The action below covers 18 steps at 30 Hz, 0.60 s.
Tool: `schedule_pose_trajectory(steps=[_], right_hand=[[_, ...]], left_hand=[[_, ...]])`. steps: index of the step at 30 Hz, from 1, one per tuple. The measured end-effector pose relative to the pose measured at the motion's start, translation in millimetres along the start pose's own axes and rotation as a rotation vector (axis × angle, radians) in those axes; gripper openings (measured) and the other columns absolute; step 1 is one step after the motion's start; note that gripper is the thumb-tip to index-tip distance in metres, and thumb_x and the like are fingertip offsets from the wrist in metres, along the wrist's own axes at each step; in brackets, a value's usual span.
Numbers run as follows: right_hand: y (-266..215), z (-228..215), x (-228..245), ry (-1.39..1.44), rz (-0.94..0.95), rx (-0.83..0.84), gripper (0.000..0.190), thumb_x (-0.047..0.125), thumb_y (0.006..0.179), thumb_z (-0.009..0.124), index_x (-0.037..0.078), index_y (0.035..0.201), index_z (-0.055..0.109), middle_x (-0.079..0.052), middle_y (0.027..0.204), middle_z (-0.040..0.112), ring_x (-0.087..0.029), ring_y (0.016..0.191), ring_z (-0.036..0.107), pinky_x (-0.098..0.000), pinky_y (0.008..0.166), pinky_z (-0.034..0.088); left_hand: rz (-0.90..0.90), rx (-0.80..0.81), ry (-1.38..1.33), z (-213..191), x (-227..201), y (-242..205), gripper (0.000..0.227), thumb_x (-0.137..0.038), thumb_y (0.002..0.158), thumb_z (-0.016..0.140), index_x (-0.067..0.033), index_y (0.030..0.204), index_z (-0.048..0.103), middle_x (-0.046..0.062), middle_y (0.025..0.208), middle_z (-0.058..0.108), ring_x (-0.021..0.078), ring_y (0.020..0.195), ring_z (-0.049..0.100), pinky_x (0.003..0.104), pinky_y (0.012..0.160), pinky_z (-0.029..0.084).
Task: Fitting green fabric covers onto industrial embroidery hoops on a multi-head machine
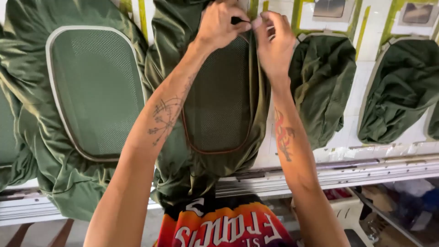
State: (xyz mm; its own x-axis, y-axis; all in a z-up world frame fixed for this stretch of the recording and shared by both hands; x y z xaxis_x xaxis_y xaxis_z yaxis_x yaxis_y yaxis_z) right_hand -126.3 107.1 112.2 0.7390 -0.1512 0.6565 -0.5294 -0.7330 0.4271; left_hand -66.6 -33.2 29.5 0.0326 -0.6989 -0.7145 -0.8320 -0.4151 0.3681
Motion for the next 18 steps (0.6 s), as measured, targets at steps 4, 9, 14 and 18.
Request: schedule_pose_trajectory(steps=[4,9,14,18], right_hand=[[-17.7,8.5,-3.0,-0.218,0.028,0.062,0.036,0.027,0.095,0.089,0.006,0.097,0.060,-0.007,0.088,0.055,-0.023,0.069,0.056,-0.0391,0.063,0.048],[-14.9,-2.3,-43.0,-0.161,0.033,-0.032,0.017,-0.011,0.096,0.057,0.003,0.087,0.053,-0.008,0.076,0.057,-0.022,0.057,0.053,-0.0368,0.053,0.042],[-35.0,3.8,12.3,-0.346,0.114,0.069,0.022,0.028,0.096,0.066,0.008,0.092,0.058,-0.007,0.080,0.060,-0.029,0.067,0.062,-0.0437,0.058,0.045],[-58.6,11.1,8.9,-0.236,0.155,0.117,0.007,0.014,0.102,0.068,0.008,0.100,0.068,-0.010,0.083,0.067,-0.029,0.066,0.063,-0.0412,0.061,0.044]], left_hand=[[-0.039,0.013,-0.034,18.7,8.9,4.0,0.021,-0.026,0.091,0.079,-0.0154,0.073,0.075,-0.007,0.079,0.067,0.0210,0.054,0.060,0.041,0.047,0.043],[0.090,-0.123,-0.017,11.0,0.0,4.1,0.035,-0.026,0.091,0.085,-0.0166,0.064,0.065,-0.008,0.069,0.068,0.0165,0.051,0.062,0.036,0.045,0.043],[0.095,-0.226,-0.059,12.0,5.2,7.3,0.050,-0.052,0.106,0.054,-0.0161,0.074,0.066,-0.005,0.067,0.063,0.0121,0.050,0.058,0.033,0.045,0.038],[0.073,-0.185,-0.142,9.3,9.7,5.1,0.056,-0.058,0.109,0.050,-0.0160,0.073,0.060,-0.007,0.063,0.054,0.0078,0.050,0.048,0.030,0.046,0.032]])
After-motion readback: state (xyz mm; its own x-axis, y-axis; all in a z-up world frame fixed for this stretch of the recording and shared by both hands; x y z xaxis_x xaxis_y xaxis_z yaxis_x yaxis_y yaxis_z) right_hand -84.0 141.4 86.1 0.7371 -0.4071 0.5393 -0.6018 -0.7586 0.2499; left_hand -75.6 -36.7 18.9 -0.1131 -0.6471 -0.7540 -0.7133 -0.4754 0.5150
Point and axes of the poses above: each hand's wrist, its own y-axis towards the middle knuckle, its own z-axis out of the palm, x = y × z, the point moved 8 cm from there along y, towards the middle knuckle
